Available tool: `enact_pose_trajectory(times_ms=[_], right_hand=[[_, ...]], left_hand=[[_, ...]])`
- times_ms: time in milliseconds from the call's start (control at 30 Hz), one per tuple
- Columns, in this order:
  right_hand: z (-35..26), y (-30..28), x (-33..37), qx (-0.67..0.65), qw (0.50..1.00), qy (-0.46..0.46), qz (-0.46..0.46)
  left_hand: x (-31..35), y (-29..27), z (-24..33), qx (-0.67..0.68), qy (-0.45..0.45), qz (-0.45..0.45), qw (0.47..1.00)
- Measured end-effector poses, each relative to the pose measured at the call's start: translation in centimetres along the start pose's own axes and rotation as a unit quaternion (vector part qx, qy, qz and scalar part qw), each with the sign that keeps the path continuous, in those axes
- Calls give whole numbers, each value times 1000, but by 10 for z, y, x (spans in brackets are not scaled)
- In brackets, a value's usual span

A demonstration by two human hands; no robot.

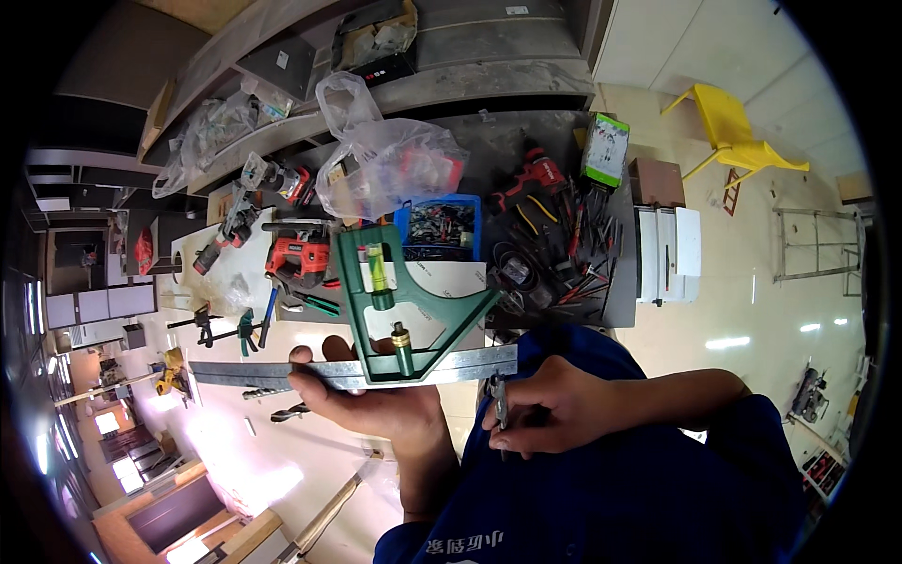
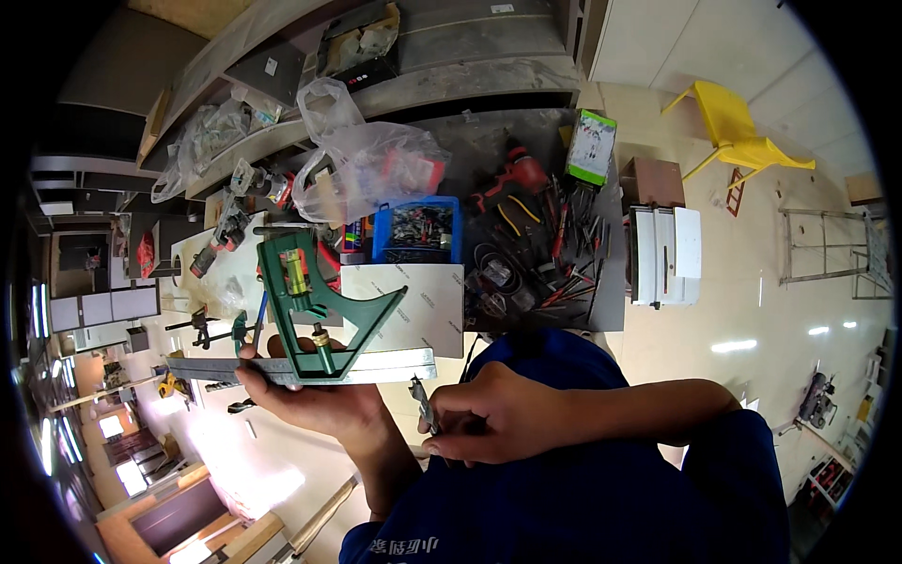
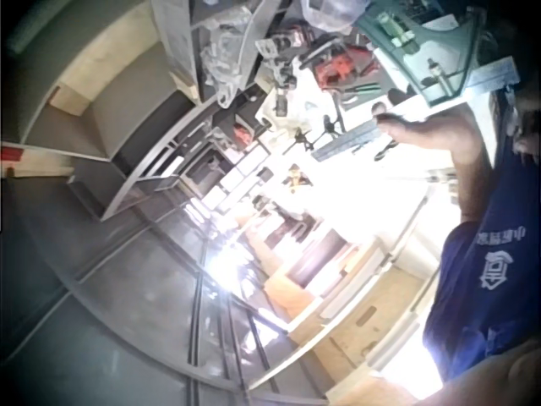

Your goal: The person picks up a drill bit and a metal ruler, then uses a try square to measure the drill bit's length. They repeat this process with several other drill bits, placing each measured bit back on the workbench.

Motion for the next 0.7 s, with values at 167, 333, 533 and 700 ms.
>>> enact_pose_trajectory(times_ms=[167,333,533,700], right_hand=[[2,1,-1,-7,1000,-12,-4],[3,0,-2,1,1000,-22,-3],[2,-2,-3,5,1000,-26,-4],[1,0,-3,-5,1000,-30,-2]], left_hand=[[-5,2,5,-51,34,31,998],[-7,-3,7,-24,18,-19,999],[-4,-5,6,-36,17,-8,999],[-2,0,6,-35,28,34,998]])
Point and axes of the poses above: each hand's wrist, its own x-axis away from the middle knuckle, its own y-axis out of the palm, z = x × y, the point moved 2 cm from there along -x, towards the middle knuckle, and after that the axes turned 12 degrees about y, right-handed, at the moved point
